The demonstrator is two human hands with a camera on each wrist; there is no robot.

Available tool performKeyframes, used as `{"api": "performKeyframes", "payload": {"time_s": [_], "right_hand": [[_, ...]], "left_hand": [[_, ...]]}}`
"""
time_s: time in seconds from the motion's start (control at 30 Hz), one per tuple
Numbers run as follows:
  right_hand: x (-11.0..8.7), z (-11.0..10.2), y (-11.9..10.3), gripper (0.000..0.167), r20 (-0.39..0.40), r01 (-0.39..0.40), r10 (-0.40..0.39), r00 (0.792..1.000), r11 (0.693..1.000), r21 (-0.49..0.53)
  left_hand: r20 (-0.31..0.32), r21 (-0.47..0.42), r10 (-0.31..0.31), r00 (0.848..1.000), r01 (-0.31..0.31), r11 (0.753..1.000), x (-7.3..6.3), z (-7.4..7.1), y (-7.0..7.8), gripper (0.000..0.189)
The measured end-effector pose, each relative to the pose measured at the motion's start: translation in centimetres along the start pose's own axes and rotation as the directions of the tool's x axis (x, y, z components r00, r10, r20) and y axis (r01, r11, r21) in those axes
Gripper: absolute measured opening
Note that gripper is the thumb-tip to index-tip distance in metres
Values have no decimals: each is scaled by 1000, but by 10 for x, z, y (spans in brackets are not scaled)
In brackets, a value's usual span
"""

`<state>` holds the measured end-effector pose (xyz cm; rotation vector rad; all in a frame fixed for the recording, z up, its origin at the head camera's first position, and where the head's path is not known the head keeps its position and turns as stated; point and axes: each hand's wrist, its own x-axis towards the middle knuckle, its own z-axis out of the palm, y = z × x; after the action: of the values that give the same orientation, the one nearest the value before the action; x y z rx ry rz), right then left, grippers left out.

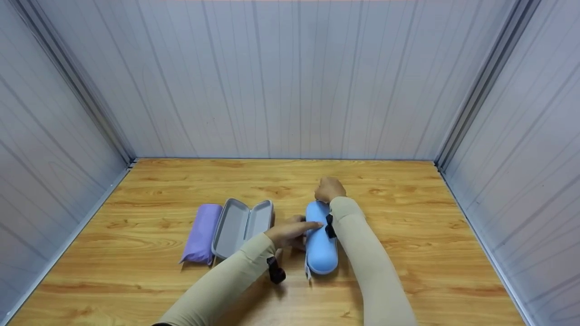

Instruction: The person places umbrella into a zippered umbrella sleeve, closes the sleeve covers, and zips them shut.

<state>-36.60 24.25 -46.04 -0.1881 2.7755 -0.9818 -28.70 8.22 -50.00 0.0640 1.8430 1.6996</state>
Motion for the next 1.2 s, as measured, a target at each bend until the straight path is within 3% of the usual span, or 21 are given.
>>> {"api": "performKeyframes", "payload": {"time_s": [0.17, 0.37, 0.6, 0.77, 0.9, 1.03, 1.2], "right_hand": [[0, -5, 8, 39, 43, -51, 47, 998, 993, 110], [-4, -9, 17, 39, 81, -111, 94, 992, 963, 244], [-10, -9, 31, 42, 112, -89, 49, 993, 916, 392], [-9, -5, 35, 16, 97, -78, 55, 994, 964, 255], [-9, -5, 38, 35, 146, -62, 32, 989, 977, 206], [-12, -7, 41, 31, 188, -61, 16, 982, 970, 235], [-16, -9, 40, 24, 155, -63, 33, 987, 980, 188]], "left_hand": [[1, -29, 1, 1000, -1, 1000, 0, 1, 0, 56], [1, -30, 1, 1000, -1, 1000, 0, 1, 0, 62], [6, -25, 3, 1000, -3, 1000, 0, 1, -1, 60], [2, -1, 9, 1000, -9, 1000, 0, 1, -2, 59], [13, 12, 27, 1000, -27, 1000, 0, 0, -2, 58], [17, -1, 17, 1000, -17, 1000, -1, 0, -2, 60], [24, -22, 13, 1000, -12, 1000, -1, 1, -2, 60]]}}
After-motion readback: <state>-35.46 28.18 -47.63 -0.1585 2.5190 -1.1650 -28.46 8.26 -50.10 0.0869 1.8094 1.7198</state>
